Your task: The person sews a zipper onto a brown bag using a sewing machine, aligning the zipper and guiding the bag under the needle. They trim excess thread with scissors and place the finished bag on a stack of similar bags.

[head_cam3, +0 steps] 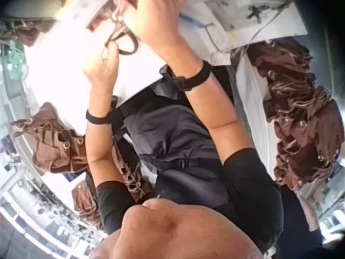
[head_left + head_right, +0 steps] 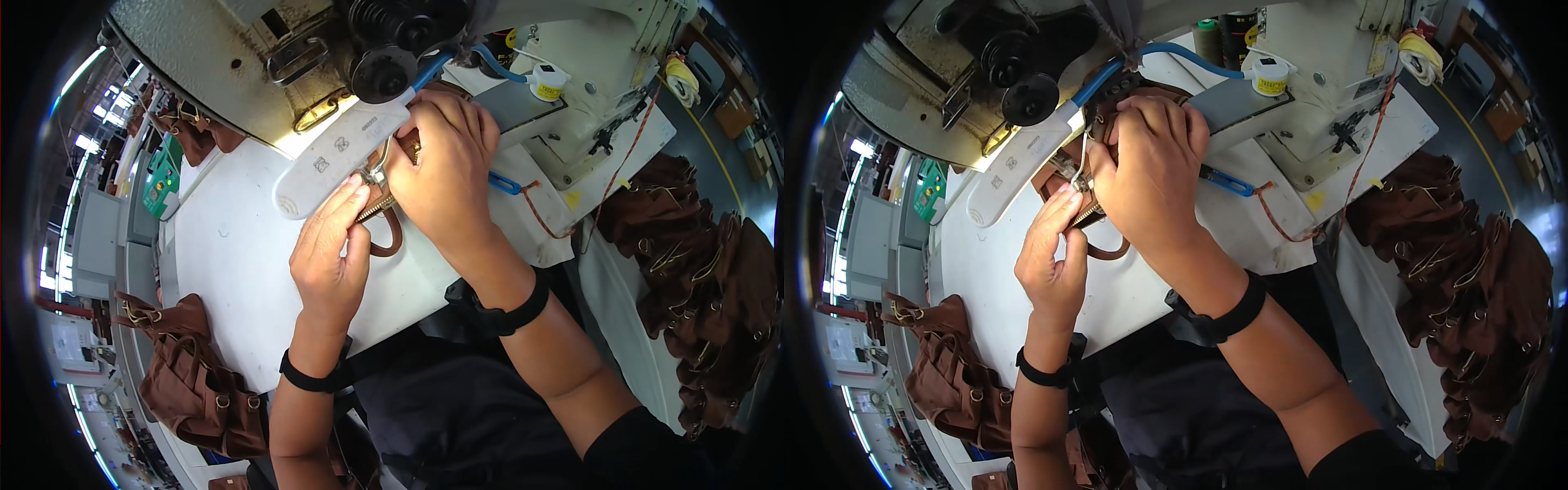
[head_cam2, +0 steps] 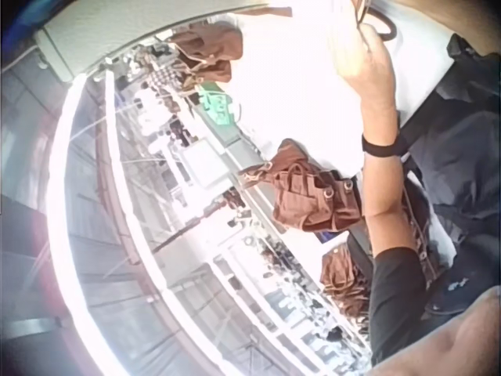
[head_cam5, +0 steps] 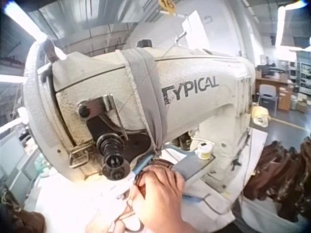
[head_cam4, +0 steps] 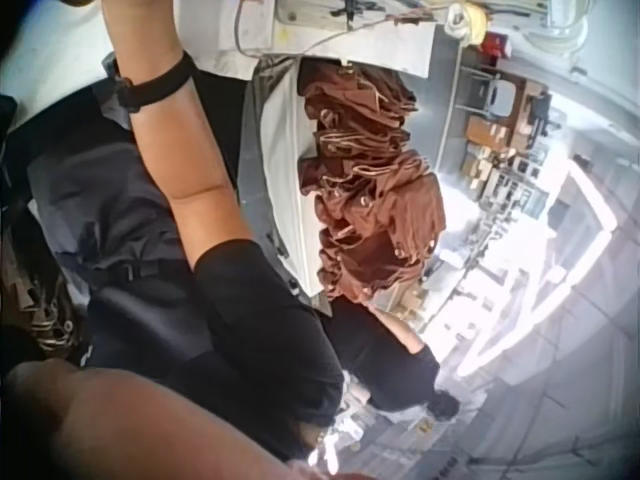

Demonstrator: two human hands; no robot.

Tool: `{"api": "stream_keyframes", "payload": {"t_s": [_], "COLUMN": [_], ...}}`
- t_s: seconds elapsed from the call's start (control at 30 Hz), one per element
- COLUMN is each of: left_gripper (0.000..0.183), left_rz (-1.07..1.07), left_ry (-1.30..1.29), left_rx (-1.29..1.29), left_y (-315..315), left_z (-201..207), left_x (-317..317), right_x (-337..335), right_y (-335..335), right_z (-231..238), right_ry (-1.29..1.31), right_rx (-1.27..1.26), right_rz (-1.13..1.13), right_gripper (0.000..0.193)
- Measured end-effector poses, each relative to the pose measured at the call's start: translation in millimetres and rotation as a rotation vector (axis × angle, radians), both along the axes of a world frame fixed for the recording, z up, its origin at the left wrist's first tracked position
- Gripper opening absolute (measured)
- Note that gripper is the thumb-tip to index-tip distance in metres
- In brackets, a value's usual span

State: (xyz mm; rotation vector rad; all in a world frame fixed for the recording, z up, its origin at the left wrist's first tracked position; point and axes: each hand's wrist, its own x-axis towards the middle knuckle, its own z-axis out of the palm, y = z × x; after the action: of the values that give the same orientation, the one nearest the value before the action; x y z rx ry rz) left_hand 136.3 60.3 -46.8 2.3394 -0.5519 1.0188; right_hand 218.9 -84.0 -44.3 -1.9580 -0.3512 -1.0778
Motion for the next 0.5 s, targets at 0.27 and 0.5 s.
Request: {"api": "stream_keyframes", "payload": {"t_s": [0.27, 0.5], "left_gripper": [0.036, 0.035], "left_rz": [0.01, 0.037], "left_ry": [-0.007, -0.026], "left_rx": [-0.018, -0.004], "left_y": [-0.8, -2.9], "left_z": [1.4, 0.5], "left_x": [0.9, 1.6], "right_x": [0.6, 1.3], "right_y": [0.2, 1.4], "right_z": [-0.2, -0.9], "right_ry": [0.008, 0.007], "right_rx": [-0.029, -0.002], "right_rz": [-0.017, -0.014], "right_gripper": [0.023, 0.022]}}
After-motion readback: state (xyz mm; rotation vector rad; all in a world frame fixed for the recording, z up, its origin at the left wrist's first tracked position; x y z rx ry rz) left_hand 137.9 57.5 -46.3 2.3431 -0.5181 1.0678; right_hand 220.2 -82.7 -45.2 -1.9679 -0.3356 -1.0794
